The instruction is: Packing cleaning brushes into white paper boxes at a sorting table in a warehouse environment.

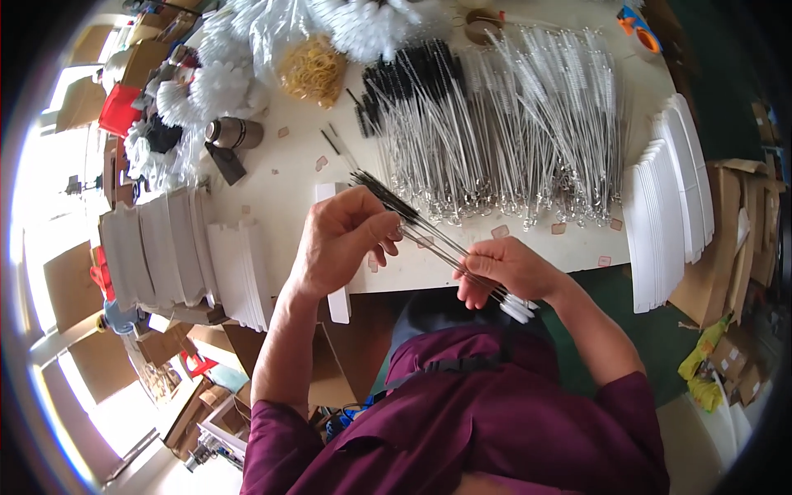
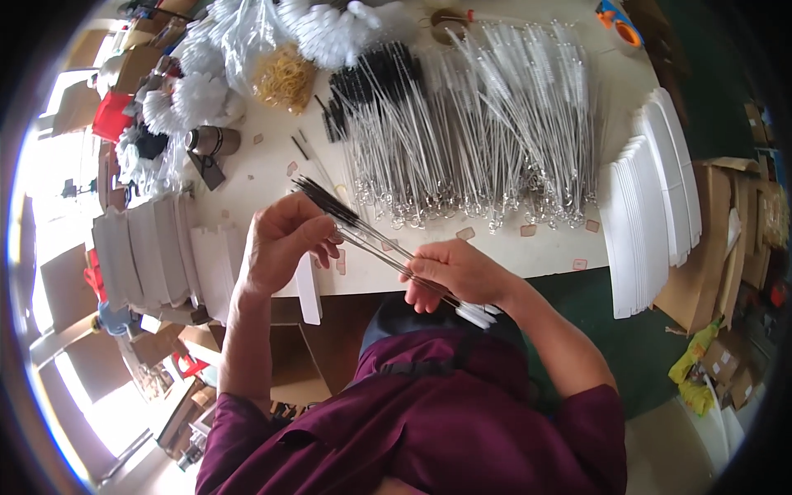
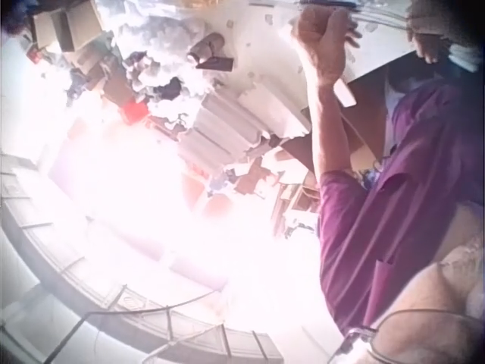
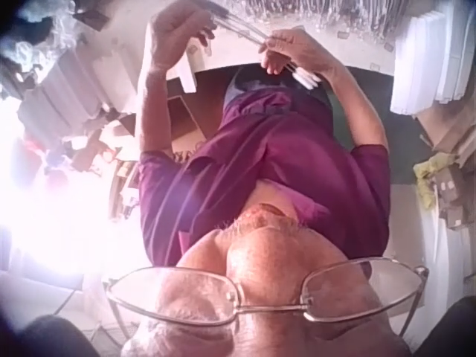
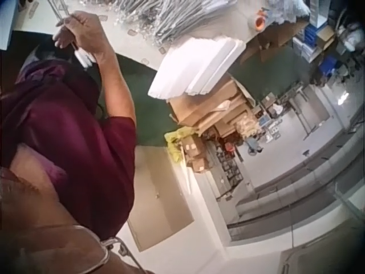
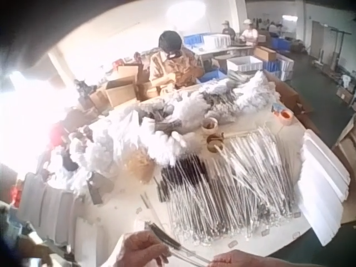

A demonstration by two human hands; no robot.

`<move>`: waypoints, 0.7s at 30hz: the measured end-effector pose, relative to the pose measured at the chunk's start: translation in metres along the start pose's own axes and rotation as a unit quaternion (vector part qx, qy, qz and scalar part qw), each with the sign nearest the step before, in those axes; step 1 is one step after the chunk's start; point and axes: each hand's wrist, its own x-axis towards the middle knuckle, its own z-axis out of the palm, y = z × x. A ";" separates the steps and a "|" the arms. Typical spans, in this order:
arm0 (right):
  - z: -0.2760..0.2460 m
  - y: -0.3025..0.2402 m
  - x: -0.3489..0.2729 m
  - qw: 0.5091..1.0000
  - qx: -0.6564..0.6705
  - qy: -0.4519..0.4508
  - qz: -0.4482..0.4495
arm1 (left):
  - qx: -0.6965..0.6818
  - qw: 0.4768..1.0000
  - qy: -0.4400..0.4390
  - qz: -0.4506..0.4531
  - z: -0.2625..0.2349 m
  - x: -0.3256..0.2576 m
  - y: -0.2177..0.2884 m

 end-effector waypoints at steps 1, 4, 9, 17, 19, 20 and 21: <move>0.002 0.006 -0.002 1.000 0.014 0.006 0.010 | -0.023 1.000 0.005 -0.016 -0.006 0.000 -0.005; 0.006 0.023 -0.012 0.999 0.033 0.026 0.028 | -0.033 0.999 0.028 -0.019 -0.018 0.002 -0.025; 0.006 0.038 -0.021 0.995 -0.030 0.089 0.020 | -0.009 0.999 0.046 -0.007 -0.023 0.006 -0.056; 0.009 0.055 -0.017 0.980 -0.119 0.156 -0.013 | 0.119 0.981 0.143 0.054 -0.007 -0.005 -0.079; 0.007 0.061 -0.017 0.973 -0.154 0.172 -0.005 | 0.293 0.908 0.185 0.235 -0.003 -0.013 -0.084; 0.005 0.063 -0.015 0.973 -0.155 0.170 -0.004 | 0.370 0.878 0.148 0.266 -0.004 -0.018 -0.083; 0.004 0.066 -0.014 0.970 -0.161 0.181 -0.010 | 0.387 0.864 0.123 0.297 -0.002 -0.022 -0.086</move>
